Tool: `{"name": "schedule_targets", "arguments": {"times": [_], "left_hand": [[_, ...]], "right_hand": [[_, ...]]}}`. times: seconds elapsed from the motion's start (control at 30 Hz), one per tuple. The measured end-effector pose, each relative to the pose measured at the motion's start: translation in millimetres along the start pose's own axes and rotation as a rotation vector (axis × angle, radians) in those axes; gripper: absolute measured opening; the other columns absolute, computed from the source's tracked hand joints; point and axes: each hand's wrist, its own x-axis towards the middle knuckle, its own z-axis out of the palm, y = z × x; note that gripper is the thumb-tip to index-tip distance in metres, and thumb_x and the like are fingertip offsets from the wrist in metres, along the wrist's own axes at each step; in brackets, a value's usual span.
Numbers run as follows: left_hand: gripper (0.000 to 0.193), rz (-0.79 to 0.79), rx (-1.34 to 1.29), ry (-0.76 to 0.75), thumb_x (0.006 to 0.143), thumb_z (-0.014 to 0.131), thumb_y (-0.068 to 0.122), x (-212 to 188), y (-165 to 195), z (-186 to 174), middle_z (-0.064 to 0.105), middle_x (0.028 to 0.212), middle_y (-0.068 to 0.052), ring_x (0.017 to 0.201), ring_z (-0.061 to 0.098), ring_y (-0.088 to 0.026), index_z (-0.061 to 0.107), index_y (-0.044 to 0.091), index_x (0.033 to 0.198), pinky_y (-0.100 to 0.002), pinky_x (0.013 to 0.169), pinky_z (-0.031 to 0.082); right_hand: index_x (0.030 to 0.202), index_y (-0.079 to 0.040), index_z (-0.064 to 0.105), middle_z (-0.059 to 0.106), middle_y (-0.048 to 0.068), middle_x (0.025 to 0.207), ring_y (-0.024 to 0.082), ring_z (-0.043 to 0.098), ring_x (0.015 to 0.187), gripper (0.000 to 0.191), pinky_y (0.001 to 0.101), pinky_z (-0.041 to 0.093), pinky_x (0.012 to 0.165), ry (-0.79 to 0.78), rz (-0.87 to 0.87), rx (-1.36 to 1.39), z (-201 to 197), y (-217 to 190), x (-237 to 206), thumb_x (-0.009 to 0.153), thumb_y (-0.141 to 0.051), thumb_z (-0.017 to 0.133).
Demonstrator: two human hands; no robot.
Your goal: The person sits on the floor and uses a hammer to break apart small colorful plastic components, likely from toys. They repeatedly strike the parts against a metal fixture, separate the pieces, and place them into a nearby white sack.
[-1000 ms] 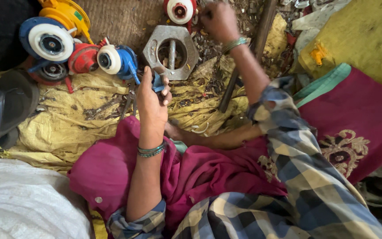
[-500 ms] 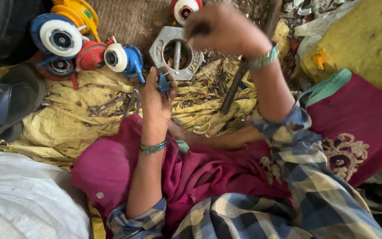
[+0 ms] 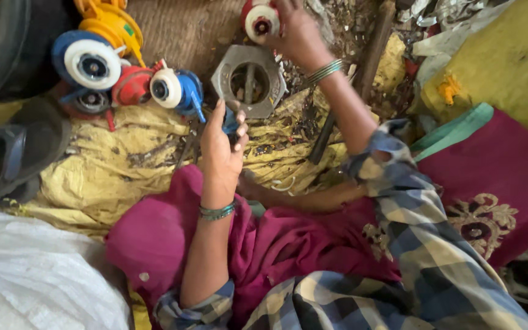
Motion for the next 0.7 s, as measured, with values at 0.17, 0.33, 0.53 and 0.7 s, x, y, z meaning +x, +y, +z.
{"name": "schedule_targets", "arguments": {"times": [0.17,0.33,0.53,0.7], "left_hand": [[0.027,0.017,0.049,0.019,0.106,0.058,0.032,-1,0,-1,0.060,0.082,-0.006,0.061,0.053,-0.012,0.062,0.005,0.106,-0.021,0.042,0.034],[0.027,0.045,0.101,0.055,0.105,0.059,0.031,-2,2,1,0.061,0.081,-0.006,0.059,0.053,-0.012,0.063,0.005,0.106,-0.021,0.041,0.033],[0.026,0.065,0.114,0.034,0.106,0.058,0.032,-3,4,-1,0.061,0.081,-0.006,0.060,0.054,-0.012,0.062,0.006,0.105,-0.021,0.042,0.033],[0.028,0.058,0.126,0.034,0.106,0.059,0.033,-3,4,-2,0.061,0.081,-0.006,0.061,0.054,-0.012,0.063,0.005,0.105,-0.021,0.042,0.034]], "right_hand": [[0.133,0.001,0.047,0.058,0.025,0.127,0.038,0.066,0.098,0.084,0.0404,0.060,0.073,0.029,0.196,0.031,16,-23,-2,0.072,-0.030,0.097],[0.123,0.002,0.054,0.062,0.022,0.122,0.038,0.068,0.107,0.069,0.0452,0.060,0.089,0.041,0.247,0.115,4,-27,2,0.079,-0.027,0.098],[0.115,-0.003,0.066,0.077,0.014,0.099,0.018,0.080,0.064,0.041,0.0329,0.061,0.054,-0.177,0.587,0.653,-32,3,9,0.081,-0.017,0.084],[0.088,-0.002,0.079,0.071,0.010,0.063,0.013,0.064,0.046,0.021,0.0261,0.047,0.038,-0.122,0.365,-0.040,-54,52,12,0.100,-0.018,0.073]]}}
